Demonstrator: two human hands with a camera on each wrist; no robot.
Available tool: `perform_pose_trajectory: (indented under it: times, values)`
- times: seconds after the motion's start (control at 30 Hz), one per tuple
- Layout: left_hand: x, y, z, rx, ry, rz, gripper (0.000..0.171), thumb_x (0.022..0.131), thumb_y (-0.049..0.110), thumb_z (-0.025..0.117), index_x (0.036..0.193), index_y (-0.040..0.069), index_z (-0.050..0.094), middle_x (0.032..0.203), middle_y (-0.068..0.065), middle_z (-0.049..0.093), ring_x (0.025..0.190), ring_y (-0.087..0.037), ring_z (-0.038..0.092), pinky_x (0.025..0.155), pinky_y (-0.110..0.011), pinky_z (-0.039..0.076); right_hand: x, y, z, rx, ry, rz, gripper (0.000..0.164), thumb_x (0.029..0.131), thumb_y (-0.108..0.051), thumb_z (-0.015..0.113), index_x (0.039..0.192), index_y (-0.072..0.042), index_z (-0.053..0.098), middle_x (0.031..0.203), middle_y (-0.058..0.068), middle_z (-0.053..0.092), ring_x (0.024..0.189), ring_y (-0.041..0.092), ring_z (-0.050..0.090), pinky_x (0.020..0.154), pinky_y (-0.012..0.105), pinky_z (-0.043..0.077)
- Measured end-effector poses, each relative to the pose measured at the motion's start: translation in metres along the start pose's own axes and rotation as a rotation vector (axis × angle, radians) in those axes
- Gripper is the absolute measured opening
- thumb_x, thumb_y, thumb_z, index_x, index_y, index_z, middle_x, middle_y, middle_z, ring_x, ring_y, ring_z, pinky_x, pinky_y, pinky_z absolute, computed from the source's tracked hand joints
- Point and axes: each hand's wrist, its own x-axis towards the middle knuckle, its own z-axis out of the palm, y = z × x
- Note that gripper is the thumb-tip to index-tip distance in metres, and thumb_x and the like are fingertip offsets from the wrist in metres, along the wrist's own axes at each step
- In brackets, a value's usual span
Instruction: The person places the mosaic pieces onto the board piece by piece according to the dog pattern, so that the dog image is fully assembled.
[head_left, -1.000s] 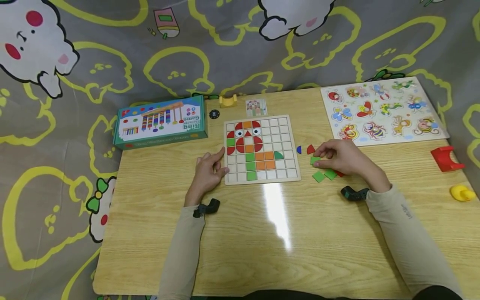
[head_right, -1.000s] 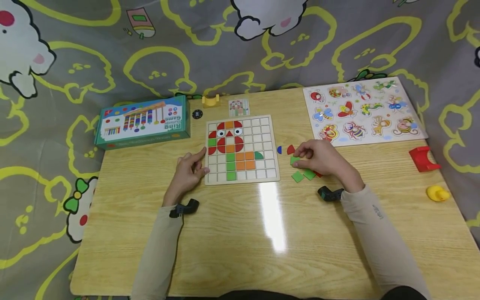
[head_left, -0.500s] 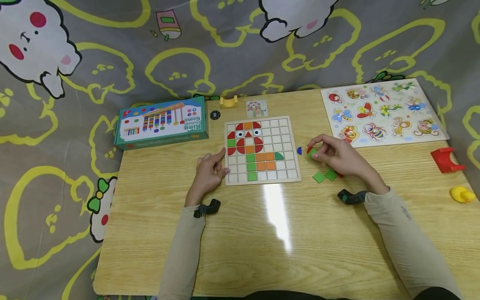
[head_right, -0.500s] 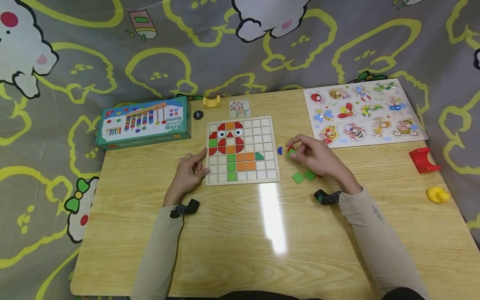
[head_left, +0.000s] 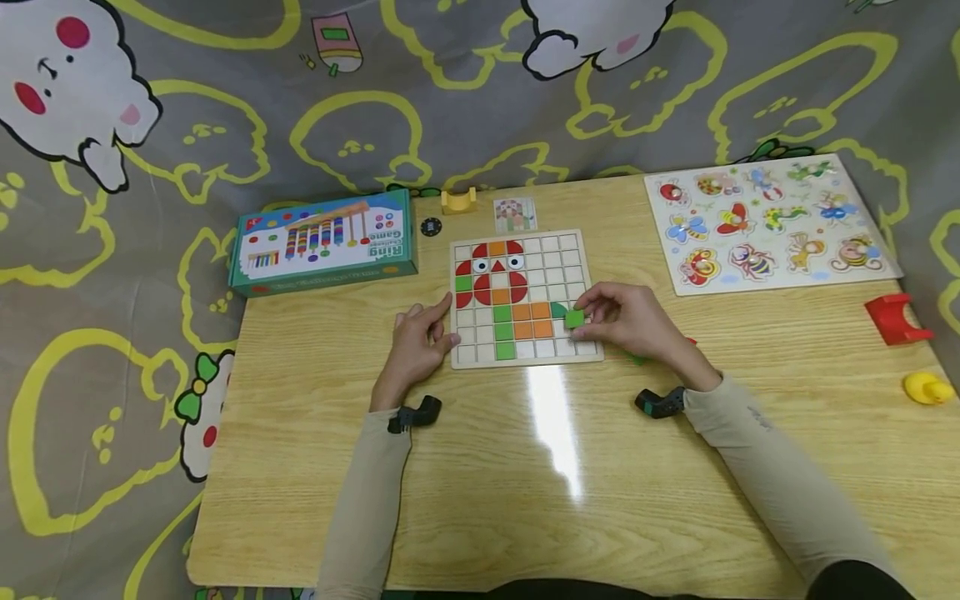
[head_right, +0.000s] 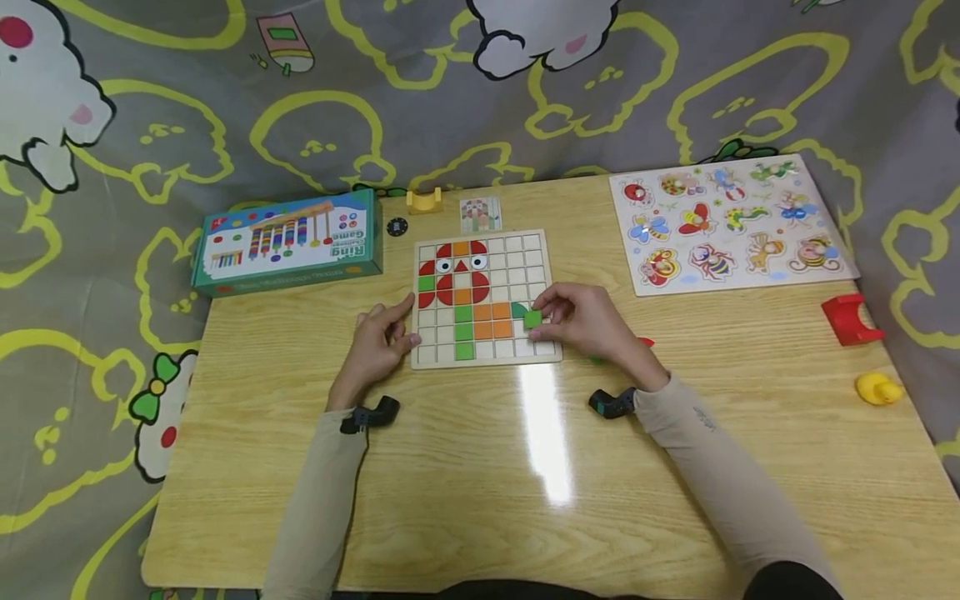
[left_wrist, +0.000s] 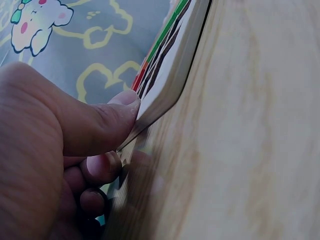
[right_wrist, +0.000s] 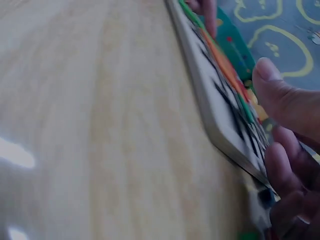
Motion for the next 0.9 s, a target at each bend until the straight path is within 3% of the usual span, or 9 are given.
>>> perform_pose_trajectory:
  times: [0.13,0.27,0.6,0.9]
  values:
    - [0.0,0.0004,0.0,-0.001,-0.005,-0.009,0.066,0.086,0.021,0.075,0.147,0.014,0.049,0.068,0.002,0.049,0.069,-0.016,0.036,0.076,-0.033,0.02,0.0026,-0.0024,0.0085,-0.087,0.003,-0.057,0.037,0.065,-0.026,0.092,0.095,-0.014,0.074,0.076,-0.001,0.063,0.063,0.011,0.051,0.058,0.022,0.04]
    - [0.0,0.0003,0.0001,0.003,-0.006,-0.01,0.066,0.086,0.021,0.075,0.147,0.014,0.049,0.068,0.002,0.049,0.069,-0.016,0.035,0.076,-0.033,0.02,0.0038,-0.0056,0.0113,-0.141,0.004,-0.063,0.039,0.064,-0.029,0.093,0.097,-0.016,0.075,0.077,-0.001,0.062,0.063,0.011,0.048,0.059,0.025,0.038]
    - [0.0006,-0.0006,-0.0012,0.001,-0.004,-0.009,0.067,0.086,0.021,0.075,0.147,0.015,0.048,0.068,0.002,0.049,0.07,-0.015,0.035,0.076,-0.033,0.02,0.001,-0.0076,0.0065,-0.133,-0.022,-0.049,0.027,0.075,-0.023,0.087,0.098,-0.014,0.077,0.08,-0.001,0.063,0.067,0.014,0.053,0.061,0.024,0.04]
    - [0.0002,0.0019,-0.0004,0.003,-0.007,-0.01,0.067,0.086,0.02,0.075,0.147,0.014,0.048,0.068,0.002,0.049,0.07,-0.016,0.035,0.076,-0.033,0.02,-0.0009,-0.0066,0.0072,-0.157,-0.024,-0.035,0.026,0.074,-0.027,0.087,0.097,-0.017,0.079,0.081,0.0,0.062,0.066,0.013,0.051,0.059,0.025,0.039]
